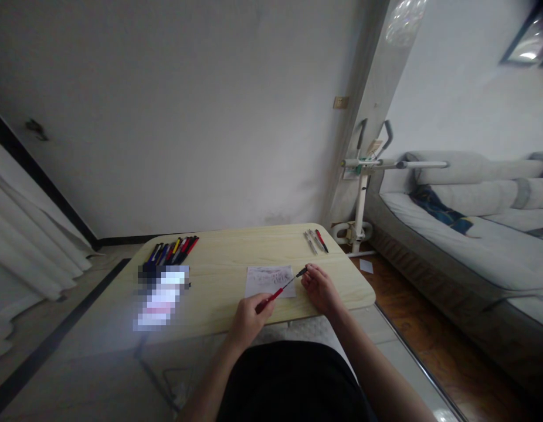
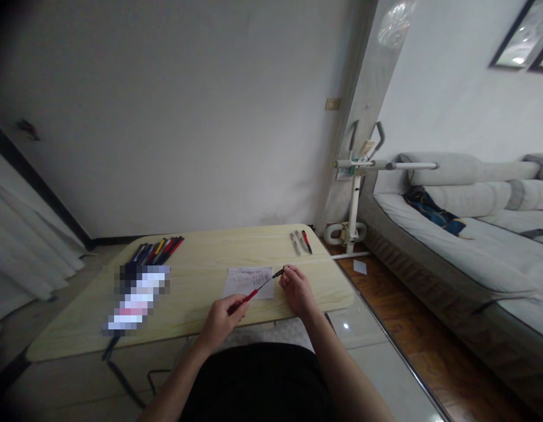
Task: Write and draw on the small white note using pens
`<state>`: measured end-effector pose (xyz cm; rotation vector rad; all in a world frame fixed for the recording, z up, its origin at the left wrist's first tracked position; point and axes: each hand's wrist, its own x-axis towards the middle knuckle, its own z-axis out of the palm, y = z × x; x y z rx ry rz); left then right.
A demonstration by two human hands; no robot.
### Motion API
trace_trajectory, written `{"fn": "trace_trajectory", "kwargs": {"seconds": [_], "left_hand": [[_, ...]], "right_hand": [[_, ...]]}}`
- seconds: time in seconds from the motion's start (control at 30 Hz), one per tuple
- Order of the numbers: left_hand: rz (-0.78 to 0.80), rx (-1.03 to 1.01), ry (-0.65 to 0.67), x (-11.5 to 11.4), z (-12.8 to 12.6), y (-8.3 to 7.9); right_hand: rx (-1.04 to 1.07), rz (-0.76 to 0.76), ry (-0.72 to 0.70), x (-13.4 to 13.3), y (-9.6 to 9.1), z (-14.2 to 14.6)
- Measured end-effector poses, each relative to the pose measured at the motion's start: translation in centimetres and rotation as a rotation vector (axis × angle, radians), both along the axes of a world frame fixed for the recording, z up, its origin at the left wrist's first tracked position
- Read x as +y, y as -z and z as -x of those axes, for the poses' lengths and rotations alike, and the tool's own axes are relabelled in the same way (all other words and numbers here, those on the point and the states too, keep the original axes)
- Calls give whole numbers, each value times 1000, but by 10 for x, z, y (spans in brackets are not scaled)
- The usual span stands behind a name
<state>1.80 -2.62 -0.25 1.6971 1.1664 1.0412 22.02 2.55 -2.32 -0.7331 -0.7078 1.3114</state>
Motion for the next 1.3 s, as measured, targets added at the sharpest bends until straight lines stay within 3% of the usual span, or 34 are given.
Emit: {"fn": "trace_trajectory", "kwargs": {"seconds": [0.93, 1.3], "left_hand": [[19, -2, 13, 1, 1, 2], [-68, 73, 15, 1, 1, 3]], "right_hand": [[10, -26, -18, -3, -2, 0], [62, 1, -31, -2, -2, 1]]}}
